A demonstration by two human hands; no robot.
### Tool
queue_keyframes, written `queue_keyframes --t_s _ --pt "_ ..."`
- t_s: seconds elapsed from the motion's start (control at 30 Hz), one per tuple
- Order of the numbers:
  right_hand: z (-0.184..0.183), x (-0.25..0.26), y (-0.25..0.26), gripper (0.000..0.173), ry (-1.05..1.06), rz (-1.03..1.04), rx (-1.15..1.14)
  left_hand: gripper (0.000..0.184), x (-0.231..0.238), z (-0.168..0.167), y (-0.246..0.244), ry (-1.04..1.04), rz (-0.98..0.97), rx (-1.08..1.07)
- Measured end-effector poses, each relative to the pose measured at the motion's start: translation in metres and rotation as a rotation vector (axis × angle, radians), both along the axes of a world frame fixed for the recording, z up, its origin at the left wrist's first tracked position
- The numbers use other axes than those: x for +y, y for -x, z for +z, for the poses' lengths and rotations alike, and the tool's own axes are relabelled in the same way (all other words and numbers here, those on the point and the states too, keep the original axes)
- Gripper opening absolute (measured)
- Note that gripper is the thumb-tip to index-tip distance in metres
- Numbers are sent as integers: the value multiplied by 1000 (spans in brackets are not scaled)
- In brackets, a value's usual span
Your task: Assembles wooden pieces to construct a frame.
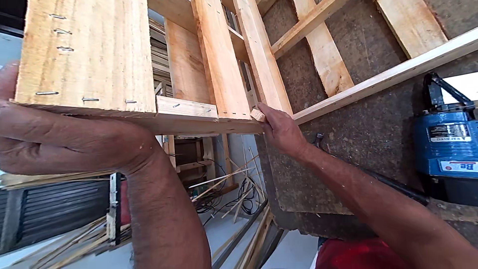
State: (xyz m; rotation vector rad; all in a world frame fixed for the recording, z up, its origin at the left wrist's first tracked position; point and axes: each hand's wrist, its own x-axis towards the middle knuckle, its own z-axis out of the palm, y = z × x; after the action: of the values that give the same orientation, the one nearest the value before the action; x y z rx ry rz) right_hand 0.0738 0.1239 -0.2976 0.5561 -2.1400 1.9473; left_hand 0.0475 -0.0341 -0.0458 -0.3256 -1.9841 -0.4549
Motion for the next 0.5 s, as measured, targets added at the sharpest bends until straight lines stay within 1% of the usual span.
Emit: queue_keyframes --t_s 0.1,0.17,0.27,0.37,0.5 --pt "0 9 2 48 -67 59 36 42 -4 -1 0 20 15 12" --pt "-1 13 6 43 -54 60 49 40 -6 -1 0 34 6 15" --pt "1 15 12 33 -10 -9 51 40 -5 -2 1 13 -32 17" --pt "6 17 15 30 -35 9 20 38 -4 -3 1 -5 -33 34" --pt "10 23 18 35 -153 31 -9 36 -3 -4 1 -29 8 53"
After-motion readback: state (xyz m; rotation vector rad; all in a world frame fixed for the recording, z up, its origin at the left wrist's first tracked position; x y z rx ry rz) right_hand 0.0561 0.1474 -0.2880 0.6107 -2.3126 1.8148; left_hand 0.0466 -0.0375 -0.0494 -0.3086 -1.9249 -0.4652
